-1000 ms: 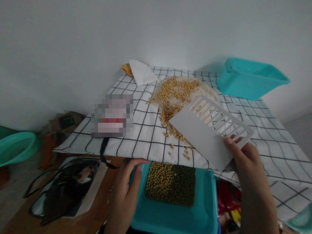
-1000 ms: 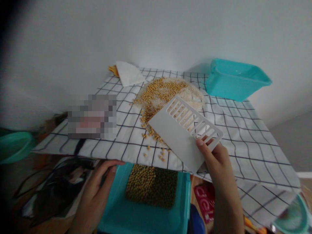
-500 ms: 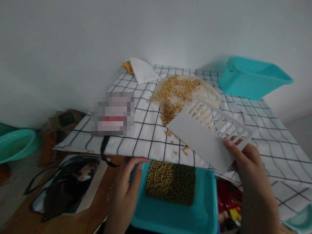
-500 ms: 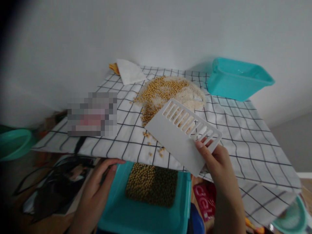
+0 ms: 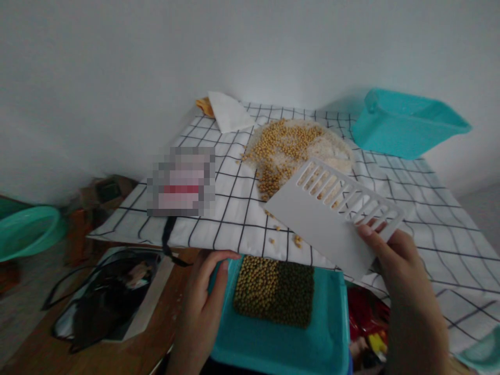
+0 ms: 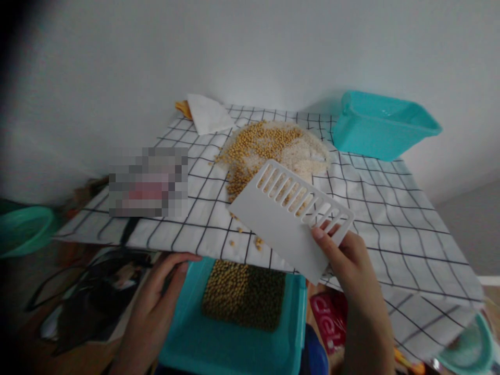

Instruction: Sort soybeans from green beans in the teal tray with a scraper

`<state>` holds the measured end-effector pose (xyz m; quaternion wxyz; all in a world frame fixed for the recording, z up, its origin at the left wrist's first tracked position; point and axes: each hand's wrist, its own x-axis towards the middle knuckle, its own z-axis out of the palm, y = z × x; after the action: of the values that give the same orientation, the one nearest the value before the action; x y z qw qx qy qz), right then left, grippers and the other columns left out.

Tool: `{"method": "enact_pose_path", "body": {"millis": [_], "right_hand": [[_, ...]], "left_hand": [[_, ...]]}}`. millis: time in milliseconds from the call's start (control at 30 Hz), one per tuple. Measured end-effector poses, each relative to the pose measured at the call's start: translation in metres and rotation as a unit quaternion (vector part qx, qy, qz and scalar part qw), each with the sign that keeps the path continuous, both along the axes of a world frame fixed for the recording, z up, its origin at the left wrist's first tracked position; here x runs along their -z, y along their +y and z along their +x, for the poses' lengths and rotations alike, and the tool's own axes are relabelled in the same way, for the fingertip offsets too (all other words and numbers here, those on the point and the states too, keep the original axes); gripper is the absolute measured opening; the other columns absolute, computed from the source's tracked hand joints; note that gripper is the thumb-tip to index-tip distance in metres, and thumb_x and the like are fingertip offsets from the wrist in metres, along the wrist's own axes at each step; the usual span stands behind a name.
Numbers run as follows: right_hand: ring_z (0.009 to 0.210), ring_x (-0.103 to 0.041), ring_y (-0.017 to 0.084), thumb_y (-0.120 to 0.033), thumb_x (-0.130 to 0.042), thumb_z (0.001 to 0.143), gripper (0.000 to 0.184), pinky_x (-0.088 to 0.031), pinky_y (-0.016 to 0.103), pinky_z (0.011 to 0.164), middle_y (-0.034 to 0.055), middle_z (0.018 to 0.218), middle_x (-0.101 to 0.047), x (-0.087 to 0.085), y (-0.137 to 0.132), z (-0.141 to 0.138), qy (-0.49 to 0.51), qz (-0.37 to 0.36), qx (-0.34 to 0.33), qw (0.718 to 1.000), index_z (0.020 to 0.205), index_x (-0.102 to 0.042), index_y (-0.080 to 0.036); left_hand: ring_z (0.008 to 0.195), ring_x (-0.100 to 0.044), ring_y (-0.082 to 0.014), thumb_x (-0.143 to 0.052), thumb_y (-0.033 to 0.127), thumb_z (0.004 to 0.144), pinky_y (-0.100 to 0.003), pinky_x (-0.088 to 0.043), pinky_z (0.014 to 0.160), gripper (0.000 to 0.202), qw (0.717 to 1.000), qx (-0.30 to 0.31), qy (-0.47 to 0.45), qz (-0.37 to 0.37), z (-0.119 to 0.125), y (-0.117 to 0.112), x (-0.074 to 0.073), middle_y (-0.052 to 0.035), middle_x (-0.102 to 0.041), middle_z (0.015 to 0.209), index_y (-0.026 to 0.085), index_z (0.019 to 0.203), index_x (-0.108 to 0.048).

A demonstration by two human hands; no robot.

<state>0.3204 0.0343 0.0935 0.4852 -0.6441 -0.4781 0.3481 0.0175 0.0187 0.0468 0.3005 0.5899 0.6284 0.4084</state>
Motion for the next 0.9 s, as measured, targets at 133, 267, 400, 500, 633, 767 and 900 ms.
{"method": "enact_pose_path", "body": {"millis": [133, 267, 400, 500, 633, 767, 900], "right_hand": [[0.044, -0.040, 0.011, -0.052, -0.072, 0.083, 0.035, -0.030, 0.024, 0.041, -0.0023, 0.054, -0.050, 0.0035, 0.0004, 0.0023, 0.006, 0.003, 0.004, 1.000, 0.070, -0.066, -0.020], [0.044, -0.040, 0.011, -0.051, -0.073, 0.083, 0.034, -0.029, 0.023, 0.040, -0.0030, 0.054, -0.048, 0.0081, 0.0002, 0.0043, 0.020, 0.003, 0.022, 1.000, 0.071, -0.064, -0.021], [0.046, -0.042, 0.011, -0.051, -0.074, 0.083, 0.033, -0.029, 0.022, 0.040, -0.0026, 0.057, -0.051, 0.0075, -0.0006, 0.0035, 0.023, 0.000, 0.029, 0.999, 0.073, -0.065, -0.021], [0.047, -0.043, 0.010, -0.052, -0.074, 0.083, 0.034, -0.030, 0.022, 0.040, -0.0021, 0.058, -0.052, 0.0045, -0.0011, 0.0019, 0.024, 0.003, 0.021, 0.999, 0.071, -0.066, -0.020], [0.045, -0.039, 0.009, -0.051, -0.074, 0.083, 0.035, -0.026, 0.022, 0.038, -0.0031, 0.055, -0.048, 0.0021, -0.0008, 0.0011, 0.015, -0.001, 0.011, 1.000, 0.069, -0.065, -0.020], [0.048, -0.043, 0.010, -0.052, -0.074, 0.083, 0.036, -0.030, 0.021, 0.040, -0.0014, 0.058, -0.055, 0.0032, -0.0008, 0.0013, 0.016, 0.002, 0.003, 1.000, 0.069, -0.066, -0.020], [0.052, -0.048, 0.011, -0.052, -0.074, 0.083, 0.033, -0.034, 0.021, 0.043, 0.0000, 0.065, -0.061, 0.0034, -0.0023, 0.0005, 0.024, 0.000, 0.003, 1.000, 0.074, -0.069, -0.020]], "left_hand": [[0.096, -0.063, -0.0213, -0.047, 0.033, 0.096, -0.032, -0.050, 0.087, 0.021, 1.000, 0.008, 0.007, 0.003, -0.0008, -0.0005, -0.0008, -0.0007, -0.069, 0.094, 0.028, 0.092, -0.067], [0.098, -0.063, -0.0209, -0.047, 0.033, 0.097, -0.031, -0.050, 0.088, 0.020, 1.000, 0.013, 0.011, 0.016, -0.0039, -0.0011, 0.0024, -0.0004, -0.068, 0.096, 0.028, 0.094, -0.067], [0.098, -0.063, -0.0212, -0.047, 0.034, 0.098, -0.031, -0.050, 0.089, 0.020, 1.000, 0.016, 0.010, 0.003, -0.0040, -0.0018, 0.0047, -0.0005, -0.069, 0.097, 0.028, 0.096, -0.067], [0.100, -0.063, -0.0215, -0.046, 0.034, 0.098, -0.032, -0.049, 0.090, 0.022, 1.000, 0.006, 0.001, 0.000, -0.0030, -0.0023, 0.0049, -0.0008, -0.069, 0.097, 0.028, 0.095, -0.067], [0.099, -0.064, -0.0209, -0.047, 0.035, 0.098, -0.031, -0.050, 0.088, 0.021, 1.000, 0.012, 0.005, -0.002, -0.0034, -0.0021, 0.0043, 0.0001, -0.069, 0.096, 0.029, 0.094, -0.067], [0.098, -0.063, -0.0194, -0.047, 0.032, 0.098, -0.029, -0.049, 0.089, 0.020, 1.000, 0.020, 0.005, 0.001, -0.0043, -0.0016, 0.0030, 0.0006, -0.068, 0.097, 0.029, 0.096, -0.066], [0.099, -0.062, -0.0185, -0.046, 0.032, 0.099, -0.028, -0.048, 0.089, 0.020, 1.000, 0.018, 0.006, 0.009, -0.0043, -0.0023, 0.0035, 0.0009, -0.067, 0.097, 0.028, 0.096, -0.066]]}}
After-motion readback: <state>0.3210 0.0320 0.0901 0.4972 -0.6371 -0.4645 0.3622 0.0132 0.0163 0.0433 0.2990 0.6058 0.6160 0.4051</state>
